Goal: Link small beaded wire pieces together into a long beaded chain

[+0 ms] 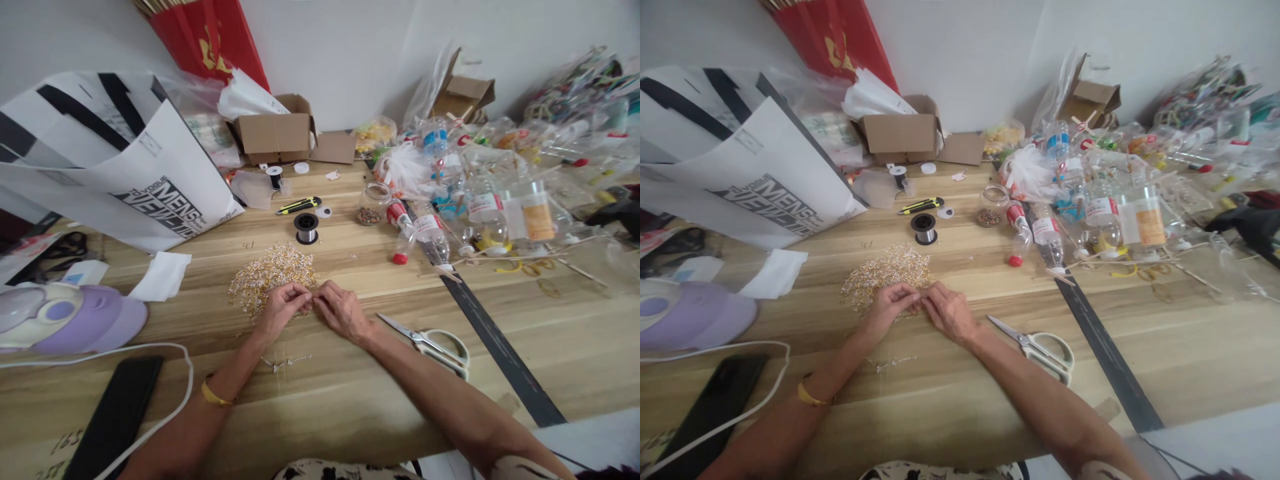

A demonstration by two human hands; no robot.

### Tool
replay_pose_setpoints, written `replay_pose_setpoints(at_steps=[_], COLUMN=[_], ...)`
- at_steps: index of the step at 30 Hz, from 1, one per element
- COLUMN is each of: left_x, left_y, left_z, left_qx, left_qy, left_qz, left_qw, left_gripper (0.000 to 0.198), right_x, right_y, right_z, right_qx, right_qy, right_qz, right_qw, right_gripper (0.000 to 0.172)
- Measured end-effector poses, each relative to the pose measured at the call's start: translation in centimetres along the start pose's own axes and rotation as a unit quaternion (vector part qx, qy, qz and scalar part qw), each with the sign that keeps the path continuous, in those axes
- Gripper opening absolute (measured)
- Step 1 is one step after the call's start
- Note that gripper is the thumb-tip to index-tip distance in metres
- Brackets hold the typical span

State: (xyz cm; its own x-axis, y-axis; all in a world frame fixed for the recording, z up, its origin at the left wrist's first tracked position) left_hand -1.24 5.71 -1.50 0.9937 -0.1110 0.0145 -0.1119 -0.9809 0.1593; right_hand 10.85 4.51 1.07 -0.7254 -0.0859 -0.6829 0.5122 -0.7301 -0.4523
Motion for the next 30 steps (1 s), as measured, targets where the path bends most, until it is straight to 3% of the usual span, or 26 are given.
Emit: replay_pose_setpoints(at_steps=[12, 30], left_x=[-0.3, -0.5], left_y=[-0.1, -0.2], left_z=[0.4, 0.5], left_qx=[-0.018, -0.014], left_qy=[0.004, 0.002], left_qz=[-0.015, -0.027], left_qw=[1.000, 1.000], left_gripper=[0.019, 0.017], right_x=[-0.3, 0.1], right_y=[0.3, 0.3], right_z=[0.7, 1.1], right_qx=[-0.060, -0.063], right_qy=[0.084, 0.117], right_qz=[-0.022, 0.003], right_qw=[0.994, 0.991], right_gripper=[0.016, 0.023])
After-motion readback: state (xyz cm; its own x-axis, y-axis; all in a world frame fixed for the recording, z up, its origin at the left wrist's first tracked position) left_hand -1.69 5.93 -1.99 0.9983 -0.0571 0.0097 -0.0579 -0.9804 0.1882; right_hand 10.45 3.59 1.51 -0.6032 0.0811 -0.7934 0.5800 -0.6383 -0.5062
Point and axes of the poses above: each hand's wrist, its own y-axis away from the middle knuckle, its own x-axis out of the palm, z = x × y, the point moved 8 cm from there along -y, towards the middle knuckle
